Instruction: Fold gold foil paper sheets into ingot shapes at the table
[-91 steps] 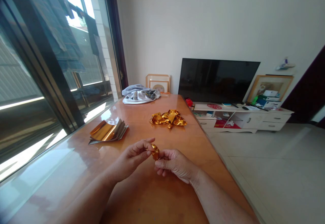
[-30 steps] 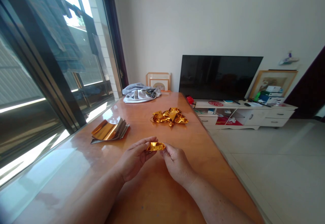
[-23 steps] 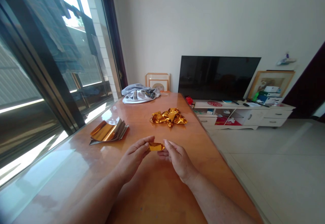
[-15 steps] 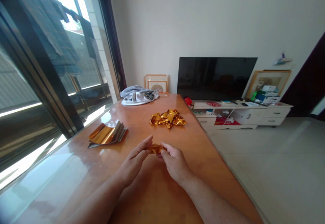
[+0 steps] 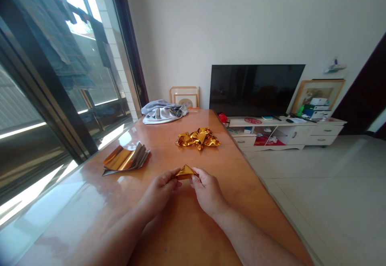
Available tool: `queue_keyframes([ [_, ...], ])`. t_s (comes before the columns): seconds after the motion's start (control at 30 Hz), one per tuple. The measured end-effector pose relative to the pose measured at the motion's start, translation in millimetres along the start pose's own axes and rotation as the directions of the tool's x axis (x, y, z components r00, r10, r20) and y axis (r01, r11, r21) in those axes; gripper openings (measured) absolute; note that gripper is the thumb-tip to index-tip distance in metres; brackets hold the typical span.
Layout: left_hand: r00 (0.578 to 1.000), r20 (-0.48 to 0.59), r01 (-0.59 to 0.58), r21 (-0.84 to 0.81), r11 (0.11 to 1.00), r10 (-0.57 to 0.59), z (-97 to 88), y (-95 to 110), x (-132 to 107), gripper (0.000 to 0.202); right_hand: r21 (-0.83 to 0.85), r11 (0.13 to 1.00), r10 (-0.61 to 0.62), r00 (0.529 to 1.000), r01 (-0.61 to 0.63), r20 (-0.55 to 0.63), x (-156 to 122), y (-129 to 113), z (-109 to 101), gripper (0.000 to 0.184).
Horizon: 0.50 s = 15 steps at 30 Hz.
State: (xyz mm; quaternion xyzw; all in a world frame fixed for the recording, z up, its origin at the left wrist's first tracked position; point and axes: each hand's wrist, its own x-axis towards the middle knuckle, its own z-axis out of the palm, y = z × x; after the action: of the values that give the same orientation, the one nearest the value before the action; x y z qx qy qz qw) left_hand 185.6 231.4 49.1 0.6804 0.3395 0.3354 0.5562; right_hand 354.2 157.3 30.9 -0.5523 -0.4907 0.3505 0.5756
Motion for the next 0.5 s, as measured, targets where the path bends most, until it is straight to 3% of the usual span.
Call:
queue_keyframes([
  [0.27,0.997,0.034,-0.077,0.214,0.974,0.071,-4.4,2,-1,0.048,-0.240,0.964,-0.105,0.993,0.115,0.056,-4,2,-1,0.043],
  [0.5,0.995,0.062,-0.089,0.194,0.977,0.078,-5.2,-5,-1,0.053,-0.344,0.927,-0.131,0.988,0.152,0.083,-10,-11,1,0.044],
])
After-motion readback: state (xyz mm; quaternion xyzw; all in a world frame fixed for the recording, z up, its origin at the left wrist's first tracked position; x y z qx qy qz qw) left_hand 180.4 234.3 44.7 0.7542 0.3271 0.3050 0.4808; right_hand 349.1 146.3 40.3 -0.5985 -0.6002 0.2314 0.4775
